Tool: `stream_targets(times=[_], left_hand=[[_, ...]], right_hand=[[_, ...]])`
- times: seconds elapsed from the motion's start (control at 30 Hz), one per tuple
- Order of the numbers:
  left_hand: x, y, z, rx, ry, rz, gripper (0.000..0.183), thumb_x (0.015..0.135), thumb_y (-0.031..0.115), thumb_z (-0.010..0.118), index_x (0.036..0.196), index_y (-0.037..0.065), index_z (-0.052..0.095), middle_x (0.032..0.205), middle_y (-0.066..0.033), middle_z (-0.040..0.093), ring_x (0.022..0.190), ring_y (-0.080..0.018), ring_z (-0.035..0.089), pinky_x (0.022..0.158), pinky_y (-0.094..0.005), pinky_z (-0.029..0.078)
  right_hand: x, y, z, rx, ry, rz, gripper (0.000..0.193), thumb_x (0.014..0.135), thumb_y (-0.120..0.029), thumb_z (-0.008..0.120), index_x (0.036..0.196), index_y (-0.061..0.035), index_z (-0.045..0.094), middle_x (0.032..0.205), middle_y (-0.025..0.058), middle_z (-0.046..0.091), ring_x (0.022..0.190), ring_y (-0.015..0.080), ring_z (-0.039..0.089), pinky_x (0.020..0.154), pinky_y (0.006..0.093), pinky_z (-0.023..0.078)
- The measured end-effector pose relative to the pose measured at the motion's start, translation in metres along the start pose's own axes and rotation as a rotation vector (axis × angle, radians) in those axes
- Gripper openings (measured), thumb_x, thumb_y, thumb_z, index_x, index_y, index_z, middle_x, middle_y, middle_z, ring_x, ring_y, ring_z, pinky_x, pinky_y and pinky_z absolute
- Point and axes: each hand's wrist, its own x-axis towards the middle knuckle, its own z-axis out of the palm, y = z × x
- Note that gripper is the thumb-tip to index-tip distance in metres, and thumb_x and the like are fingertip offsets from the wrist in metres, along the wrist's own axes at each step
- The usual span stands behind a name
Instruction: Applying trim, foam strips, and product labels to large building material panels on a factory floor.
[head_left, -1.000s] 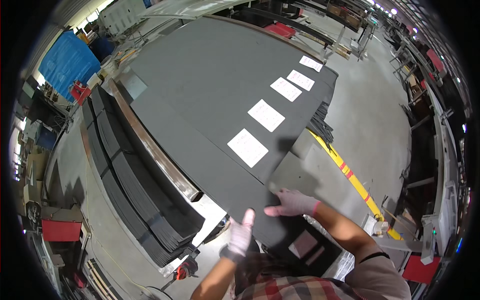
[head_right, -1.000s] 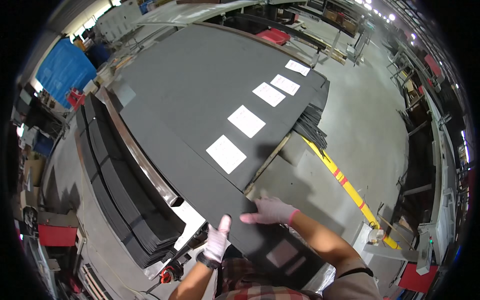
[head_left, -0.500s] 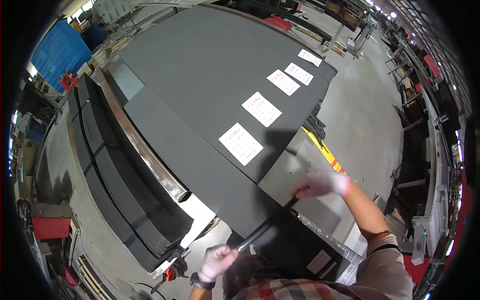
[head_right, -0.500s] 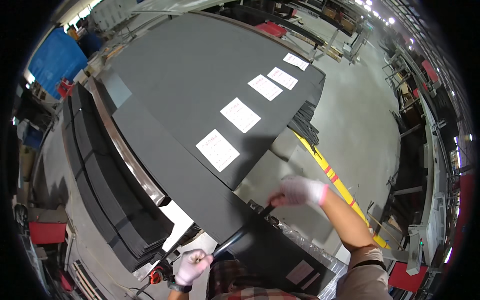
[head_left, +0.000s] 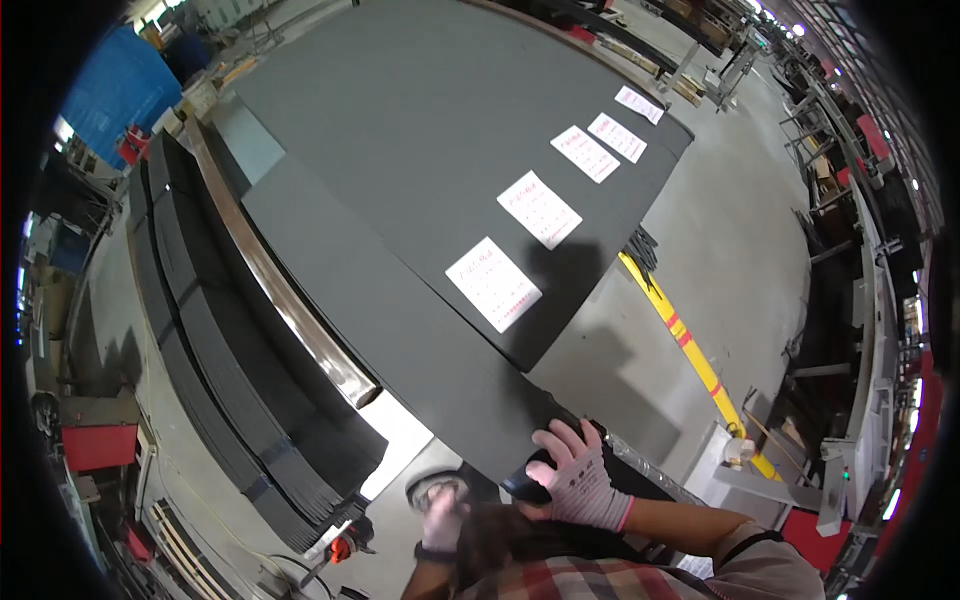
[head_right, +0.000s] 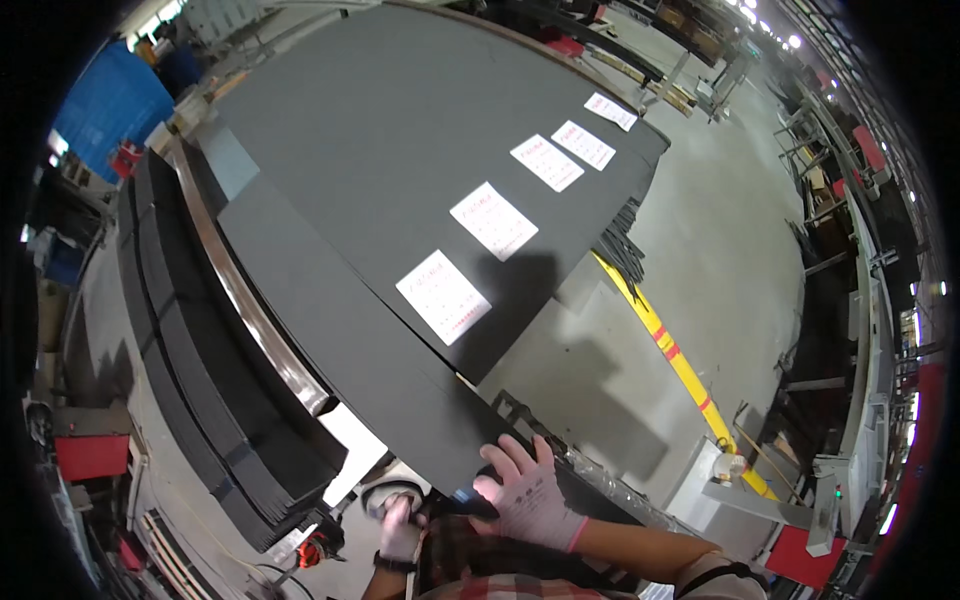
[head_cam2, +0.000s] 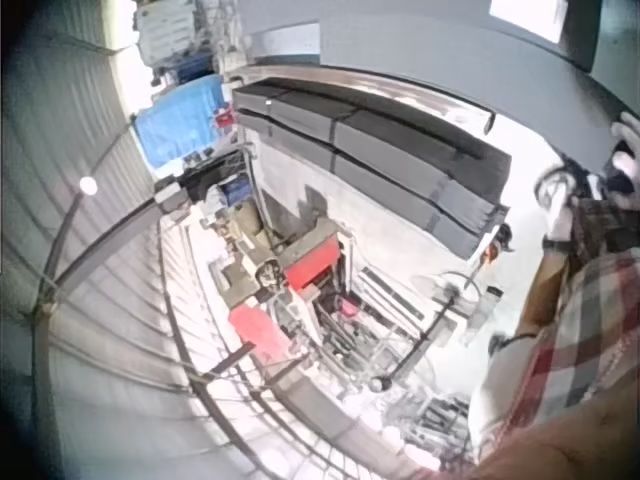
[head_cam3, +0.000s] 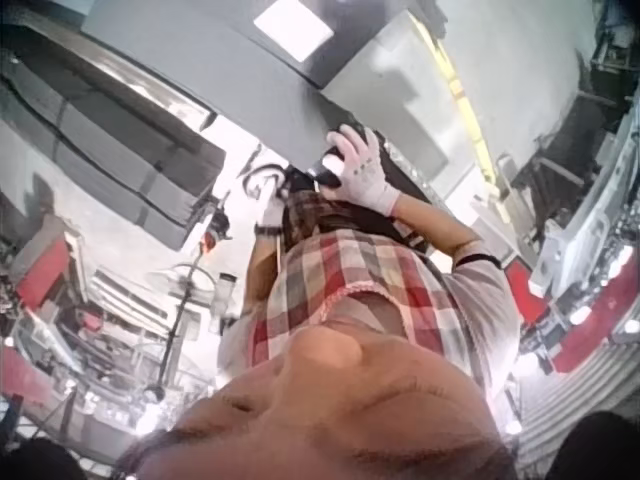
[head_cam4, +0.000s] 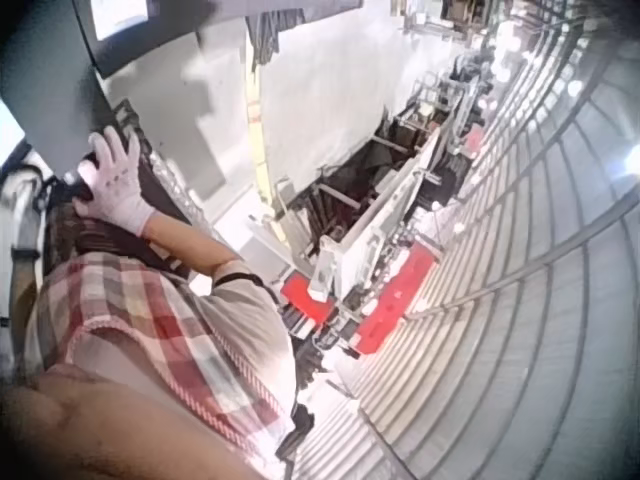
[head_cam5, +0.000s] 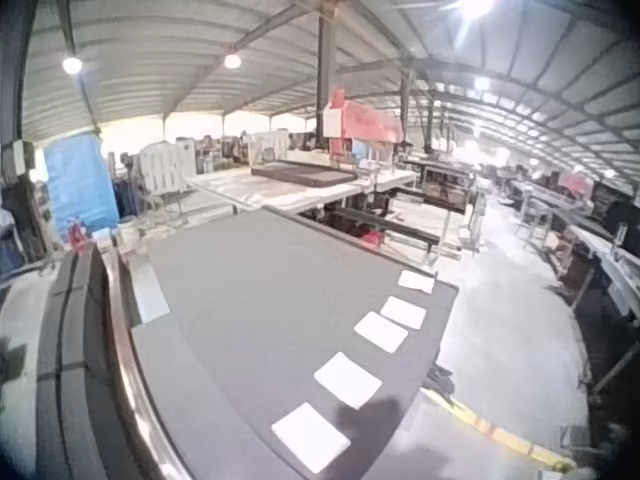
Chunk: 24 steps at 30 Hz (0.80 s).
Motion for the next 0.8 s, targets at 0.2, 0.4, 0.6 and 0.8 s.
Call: stream_targets(times=[0.2,0.4,0.6,0.8], left_hand=[[-0.003,0.061,0.032,0.603,0.478,0.497,0.026,0.065,0.018,0.078,0.076,0.006,0.057,0.070,-0.0088,0.057,0.062,-0.0213,0.057,0.058,-0.0329,0.048],[0.000,0.080,0.056,-0.371,0.524,0.264,0.045,0.075,-0.007,0.068,0.115,0.001,0.049,0.109,-0.0081,0.057,0.102,-0.0177,0.054,0.088,-0.0315,0.046],[0.008,0.085,0.029,-0.219,0.136,-0.003,0.056,0.080,0.012,0.071,0.128,0.000,0.044,0.120,-0.0118,0.055,0.107,-0.0211,0.054,0.090,-0.0326,0.046],[0.007,0.045,0.033,0.086,0.120,-0.270,0.082,0.078,0.042,0.071,0.139,0.002,0.032,0.129,-0.0172,0.049,0.117,-0.0309,0.050,0.097,-0.0373,0.043]], right_hand=[[0.010,0.000,-0.046,0.544,0.056,-0.228,0.056,0.074,-0.041,0.071,0.115,-0.0062,0.055,0.111,0.0123,0.052,0.106,0.0342,0.051,0.096,0.0482,0.036],[0.060,0.043,-0.096,-0.186,-0.663,-0.104,0.016,0.084,-0.025,0.055,0.091,-0.0145,0.066,0.081,0.0127,0.067,0.078,0.0325,0.064,0.071,0.0439,0.049],[0.000,0.155,0.004,-0.436,-0.622,0.230,0.039,0.090,-0.043,0.053,0.098,-0.0062,0.065,0.092,0.0183,0.066,0.085,0.0331,0.064,0.072,0.0434,0.050],[0.027,0.087,-0.058,0.166,-0.837,0.184,0.079,0.085,-0.072,0.043,0.104,0.0009,0.066,0.104,0.0207,0.066,0.097,0.0372,0.063,0.085,0.0432,0.048]])
